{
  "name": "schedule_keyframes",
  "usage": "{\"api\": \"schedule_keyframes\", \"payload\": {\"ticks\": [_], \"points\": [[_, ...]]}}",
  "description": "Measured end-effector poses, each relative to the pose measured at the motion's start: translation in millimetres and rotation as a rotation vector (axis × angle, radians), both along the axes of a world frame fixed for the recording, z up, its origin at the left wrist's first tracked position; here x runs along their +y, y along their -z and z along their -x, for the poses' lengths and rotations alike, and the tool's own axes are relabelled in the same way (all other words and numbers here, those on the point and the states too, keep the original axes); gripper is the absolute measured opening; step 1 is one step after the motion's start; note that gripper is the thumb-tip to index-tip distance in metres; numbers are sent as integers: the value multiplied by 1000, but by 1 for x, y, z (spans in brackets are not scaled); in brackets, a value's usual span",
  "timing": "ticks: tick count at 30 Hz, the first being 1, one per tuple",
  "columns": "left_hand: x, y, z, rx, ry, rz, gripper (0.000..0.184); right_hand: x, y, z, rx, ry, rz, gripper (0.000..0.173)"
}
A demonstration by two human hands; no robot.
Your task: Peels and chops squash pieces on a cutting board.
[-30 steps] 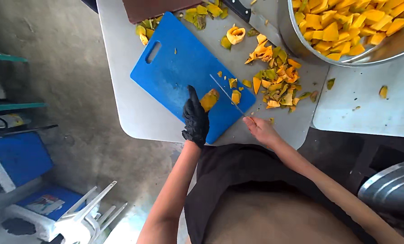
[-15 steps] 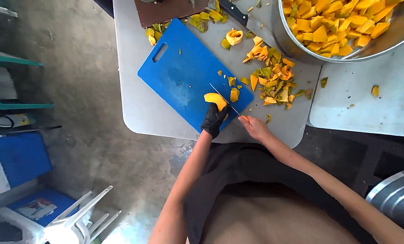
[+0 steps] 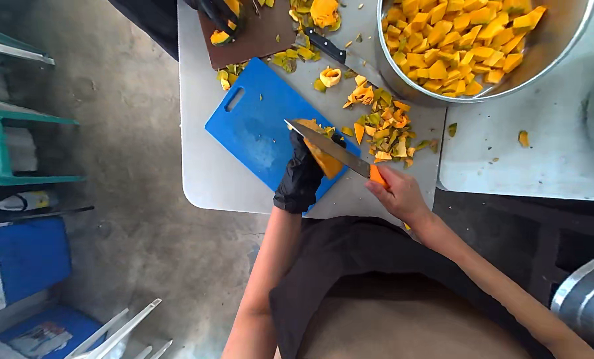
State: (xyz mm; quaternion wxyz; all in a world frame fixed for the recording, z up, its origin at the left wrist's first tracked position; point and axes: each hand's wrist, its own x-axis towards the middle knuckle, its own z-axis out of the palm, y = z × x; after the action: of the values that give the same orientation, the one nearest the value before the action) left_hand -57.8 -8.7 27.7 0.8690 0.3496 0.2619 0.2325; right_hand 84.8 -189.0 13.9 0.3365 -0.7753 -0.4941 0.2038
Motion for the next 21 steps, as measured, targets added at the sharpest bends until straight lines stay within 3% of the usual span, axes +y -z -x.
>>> {"api": "schedule_keyframes", "payload": {"ticks": [2, 5, 6, 8, 12, 13, 18, 21], "points": [[1, 6, -9, -114, -39, 29, 42, -4, -10, -5, -81, 2, -82, 77], [10, 26, -28, -349, 41, -70, 42, -6, -21, -10, -228, -18, -161, 74], [8, 16, -33, -289, 33, -126, 38, -7, -23, -11, -267, -19, -171, 73], [0, -28, -54, 117, -65, -290, 27, -11, -28, -12, -310, -12, -161, 72], [-12, -38, -83, 634, 24, -848, 32, -22, -36, -20, -354, 17, -106, 73], [-18, -41, -81, 680, 69, -857, 34, -26, -36, -22, -360, 22, -101, 74], [-49, -49, -71, 423, -55, -492, 36, -39, -36, -29, -338, 25, -63, 75], [-54, -38, -68, 370, -57, -471, 37, -42, -35, -31, -302, 11, -38, 76]]}}
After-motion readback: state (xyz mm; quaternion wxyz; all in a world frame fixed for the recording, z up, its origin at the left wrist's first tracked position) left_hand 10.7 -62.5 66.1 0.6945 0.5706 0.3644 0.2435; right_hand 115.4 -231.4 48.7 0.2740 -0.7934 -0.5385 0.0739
